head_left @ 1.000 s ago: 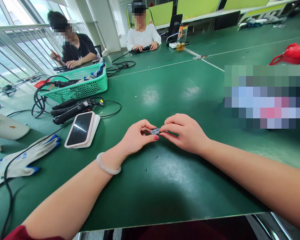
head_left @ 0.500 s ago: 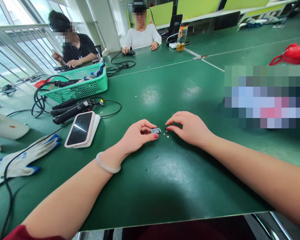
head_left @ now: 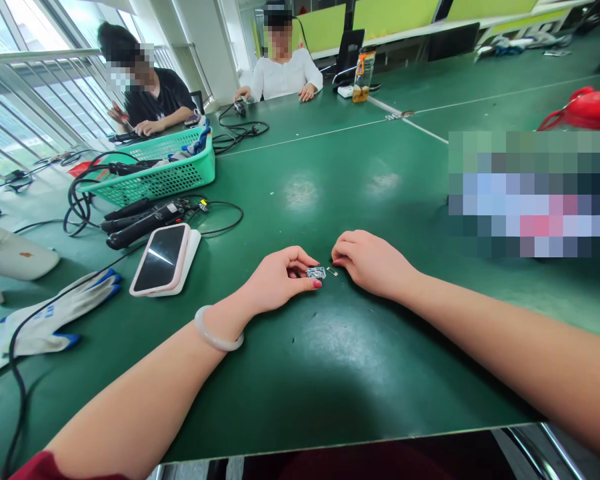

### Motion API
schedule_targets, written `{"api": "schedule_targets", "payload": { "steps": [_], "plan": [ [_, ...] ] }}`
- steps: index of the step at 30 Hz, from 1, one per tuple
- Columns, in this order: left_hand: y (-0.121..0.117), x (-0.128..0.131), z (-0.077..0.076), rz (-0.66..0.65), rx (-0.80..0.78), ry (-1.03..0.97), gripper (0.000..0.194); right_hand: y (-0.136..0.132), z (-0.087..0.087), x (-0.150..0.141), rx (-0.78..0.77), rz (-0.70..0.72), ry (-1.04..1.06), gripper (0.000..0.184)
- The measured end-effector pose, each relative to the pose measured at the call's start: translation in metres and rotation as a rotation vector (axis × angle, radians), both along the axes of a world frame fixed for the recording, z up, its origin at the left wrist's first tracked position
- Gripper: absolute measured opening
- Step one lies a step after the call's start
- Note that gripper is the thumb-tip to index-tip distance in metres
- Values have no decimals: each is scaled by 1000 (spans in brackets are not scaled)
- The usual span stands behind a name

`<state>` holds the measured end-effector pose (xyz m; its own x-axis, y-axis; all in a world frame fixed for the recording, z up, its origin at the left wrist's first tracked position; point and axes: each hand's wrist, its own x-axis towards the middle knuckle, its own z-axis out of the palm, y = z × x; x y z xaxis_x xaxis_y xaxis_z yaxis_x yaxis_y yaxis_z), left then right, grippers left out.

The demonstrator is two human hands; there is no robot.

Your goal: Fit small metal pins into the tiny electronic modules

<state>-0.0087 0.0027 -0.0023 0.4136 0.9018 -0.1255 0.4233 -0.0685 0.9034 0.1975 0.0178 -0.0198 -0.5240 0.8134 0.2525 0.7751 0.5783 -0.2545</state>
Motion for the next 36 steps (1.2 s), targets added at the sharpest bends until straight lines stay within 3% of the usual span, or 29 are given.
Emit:
{"api": "schedule_targets", "payload": {
  "steps": [7, 9, 14, 16, 21, 30, 36],
  "plan": [
    [-1, 1, -2, -5, 38, -6, 28, -14, 7, -8, 53, 141, 271, 18],
    [-1, 1, -2, -5, 43, -2, 27, -15, 8, -9, 44, 136, 262, 18],
    [0, 1, -1, -6, 54, 22, 29, -8, 4, -5, -21, -84, 182, 16],
    [0, 1, -1, -4, 56, 27, 29, -5, 2, -3, -38, -111, 159, 15],
    [0, 0, -2, -6, 52, 33, 30, -2, -1, -1, -22, -75, 98, 24],
    [0, -1, -2, -13, 59, 17, 29, 2, 1, -2, -39, -52, -7, 17],
    [-1, 0, -3, 16, 96, 25, 30, -10, 6, -7, -2, -18, 181, 15]
  ]
}}
